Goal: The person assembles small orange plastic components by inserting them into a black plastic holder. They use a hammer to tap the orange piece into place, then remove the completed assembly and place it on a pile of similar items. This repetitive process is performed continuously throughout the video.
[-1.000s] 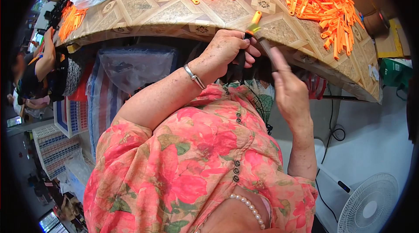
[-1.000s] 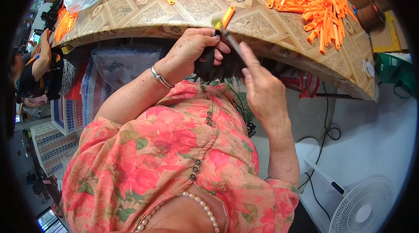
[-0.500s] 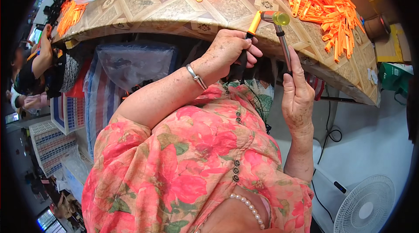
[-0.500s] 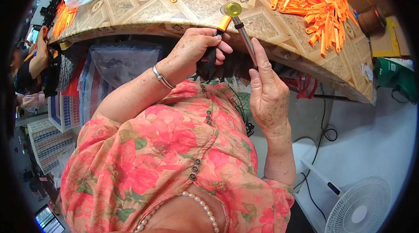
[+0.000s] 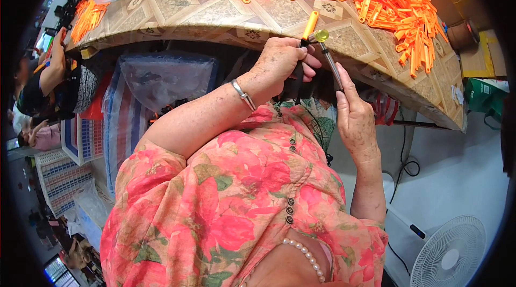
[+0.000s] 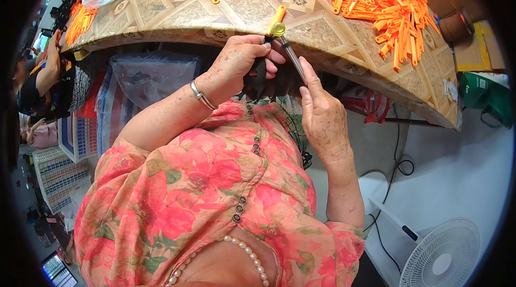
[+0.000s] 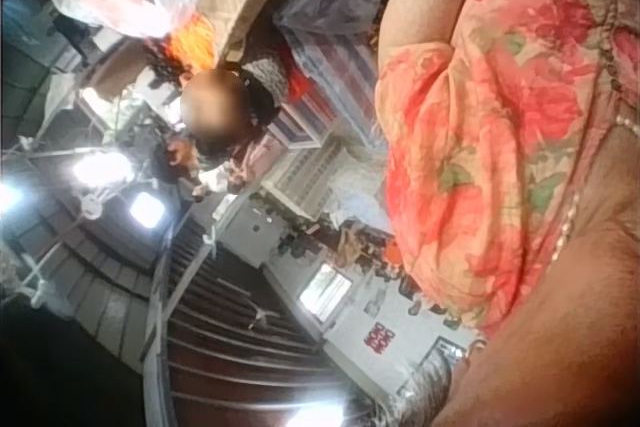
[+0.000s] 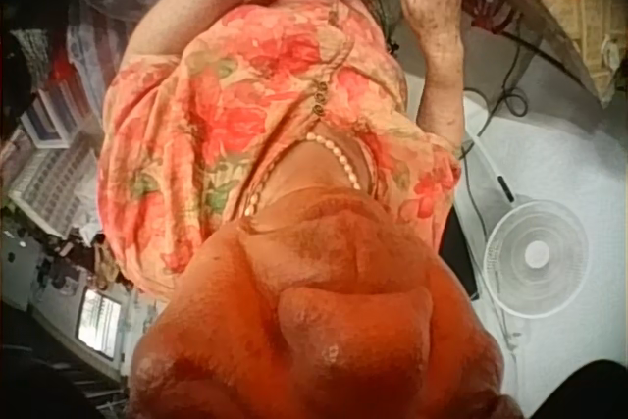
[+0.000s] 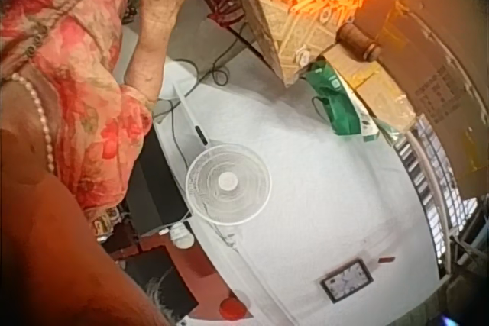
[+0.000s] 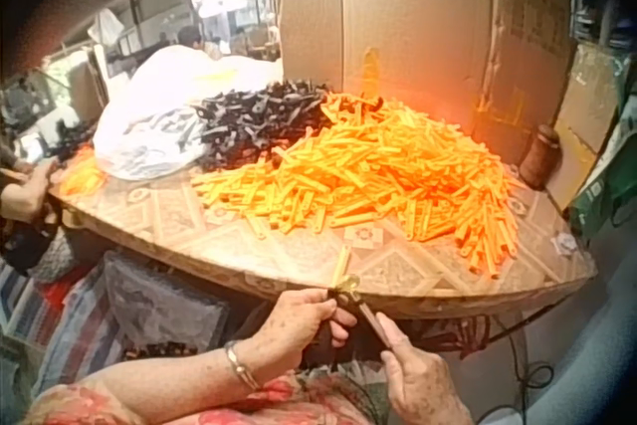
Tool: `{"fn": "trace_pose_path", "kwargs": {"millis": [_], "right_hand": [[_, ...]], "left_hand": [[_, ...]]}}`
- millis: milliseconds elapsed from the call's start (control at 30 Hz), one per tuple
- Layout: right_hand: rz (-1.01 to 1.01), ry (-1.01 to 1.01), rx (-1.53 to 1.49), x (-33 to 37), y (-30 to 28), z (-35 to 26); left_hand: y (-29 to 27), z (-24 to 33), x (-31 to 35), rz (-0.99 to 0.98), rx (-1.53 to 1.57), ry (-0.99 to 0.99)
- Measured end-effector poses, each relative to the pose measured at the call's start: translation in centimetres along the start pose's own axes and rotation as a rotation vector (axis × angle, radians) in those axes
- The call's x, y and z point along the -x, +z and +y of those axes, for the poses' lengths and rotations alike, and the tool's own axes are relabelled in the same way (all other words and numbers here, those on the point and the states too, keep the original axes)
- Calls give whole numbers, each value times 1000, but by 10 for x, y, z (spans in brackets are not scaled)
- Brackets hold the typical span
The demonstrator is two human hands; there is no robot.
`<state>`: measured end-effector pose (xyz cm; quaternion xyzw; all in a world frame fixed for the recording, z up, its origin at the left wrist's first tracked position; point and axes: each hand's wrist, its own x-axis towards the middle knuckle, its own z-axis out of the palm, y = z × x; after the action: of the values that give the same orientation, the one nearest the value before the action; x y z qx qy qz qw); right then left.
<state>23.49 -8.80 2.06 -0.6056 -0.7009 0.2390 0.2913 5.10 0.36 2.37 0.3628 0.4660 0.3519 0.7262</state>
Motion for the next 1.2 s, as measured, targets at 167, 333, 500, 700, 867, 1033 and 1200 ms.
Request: {"fn": "trace_pose_path", "kwargs": {"millis": [167, 333, 500, 700, 867, 1033, 1200], "right_hand": [[167, -169, -19, -2, 0, -3], [20, -48, 62, -5, 3, -3], [93, -105, 1, -4, -3, -10], [14, -79, 106, -8, 6, -7], [31, -46, -86, -9, -8, -16], [10, -24, 4, -5, 4, -2], [122, -140, -54, -6, 2, -7]], "left_hand": [[2, 0, 1, 30, 11, -27], [-1, -2, -2, 19, 9, -14], [1, 1, 1, 33, 13, -4], [-3, -2, 0, 11, 10, -12], [-4, 0, -2, 32, 29, 22], [-9, -3, -5, 27, -5, 30], [-6, 0, 0, 25, 30, 16]]}}
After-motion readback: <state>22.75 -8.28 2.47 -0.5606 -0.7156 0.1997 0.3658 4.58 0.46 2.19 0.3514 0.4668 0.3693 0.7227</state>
